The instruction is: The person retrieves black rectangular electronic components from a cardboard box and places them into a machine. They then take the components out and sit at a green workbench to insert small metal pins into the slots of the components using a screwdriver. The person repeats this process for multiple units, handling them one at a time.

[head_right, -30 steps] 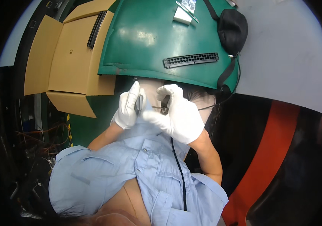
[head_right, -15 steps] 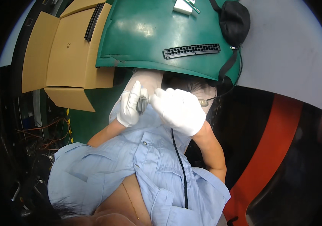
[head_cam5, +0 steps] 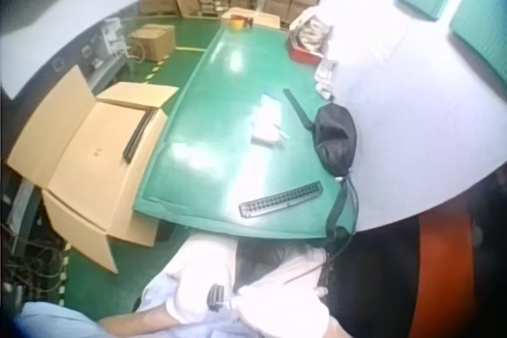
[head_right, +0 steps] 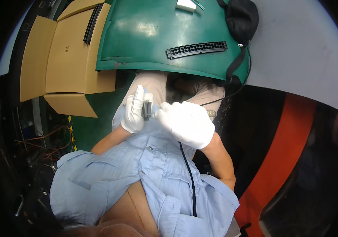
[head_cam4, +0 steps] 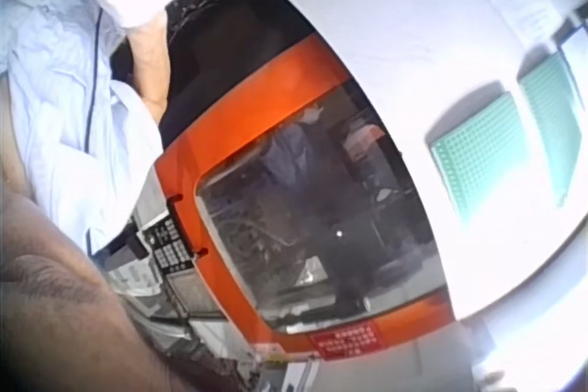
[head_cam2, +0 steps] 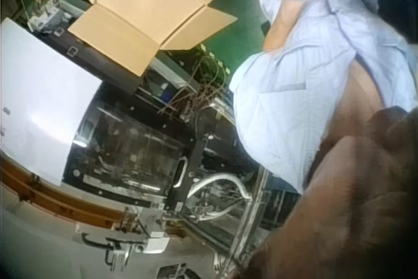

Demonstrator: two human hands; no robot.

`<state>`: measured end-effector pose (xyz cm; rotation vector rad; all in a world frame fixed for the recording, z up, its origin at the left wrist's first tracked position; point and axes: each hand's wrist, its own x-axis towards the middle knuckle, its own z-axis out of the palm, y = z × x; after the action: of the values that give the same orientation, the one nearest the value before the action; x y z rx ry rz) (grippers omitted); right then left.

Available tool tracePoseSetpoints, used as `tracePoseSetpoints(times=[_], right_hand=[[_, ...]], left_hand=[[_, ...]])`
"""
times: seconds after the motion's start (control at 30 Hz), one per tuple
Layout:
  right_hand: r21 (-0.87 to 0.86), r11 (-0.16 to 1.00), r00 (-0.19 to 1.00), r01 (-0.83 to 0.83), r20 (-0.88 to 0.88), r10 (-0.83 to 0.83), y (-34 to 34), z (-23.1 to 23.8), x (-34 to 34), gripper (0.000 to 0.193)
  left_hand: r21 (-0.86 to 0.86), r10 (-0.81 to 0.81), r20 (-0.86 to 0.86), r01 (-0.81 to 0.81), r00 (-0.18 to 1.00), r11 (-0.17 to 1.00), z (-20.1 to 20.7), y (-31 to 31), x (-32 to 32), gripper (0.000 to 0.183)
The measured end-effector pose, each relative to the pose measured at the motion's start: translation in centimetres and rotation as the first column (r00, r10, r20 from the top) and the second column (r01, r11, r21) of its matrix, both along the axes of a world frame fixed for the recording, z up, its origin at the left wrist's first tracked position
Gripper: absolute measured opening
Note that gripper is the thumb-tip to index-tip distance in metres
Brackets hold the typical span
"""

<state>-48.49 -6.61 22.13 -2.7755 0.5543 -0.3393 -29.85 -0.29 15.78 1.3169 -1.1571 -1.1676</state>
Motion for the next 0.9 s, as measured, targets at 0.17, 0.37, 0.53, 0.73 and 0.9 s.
tracePoseSetpoints(times=[0.17,0.37,0.53,0.73,0.9], right_hand=[[-0.078,0.995,0.996,0.057,0.078,-0.051,-1.1,-0.8,0.7,0.02],[0.096,0.989,0.981,0.116,0.147,-0.129,-2.0,-1.0,1.5,0.02],[0.4,0.836,0.856,0.376,0.196,-0.478,-1.5,-2.3,1.1,0.026],[0.614,0.706,0.921,0.353,-0.097,-0.377,0.9,-3.4,3.5,0.076],[0.847,0.324,0.879,0.421,-0.293,-0.375,1.7,-3.2,4.2,0.052]], left_hand=[[0.126,-0.042,-0.098,0.054,0.994,0.991,-0.2,0.6,0.0,0.074],[0.124,0.141,-0.102,-0.128,0.985,0.984,0.3,0.4,-0.1,0.075],[0.225,0.247,-0.322,-0.179,0.914,0.958,-0.1,-1.8,2.5,0.077],[0.14,0.249,-0.817,-0.24,0.52,0.961,1.7,-4.0,4.3,0.075],[0.295,0.394,-0.783,-0.271,0.482,0.916,3.4,-5.0,5.1,0.051]])
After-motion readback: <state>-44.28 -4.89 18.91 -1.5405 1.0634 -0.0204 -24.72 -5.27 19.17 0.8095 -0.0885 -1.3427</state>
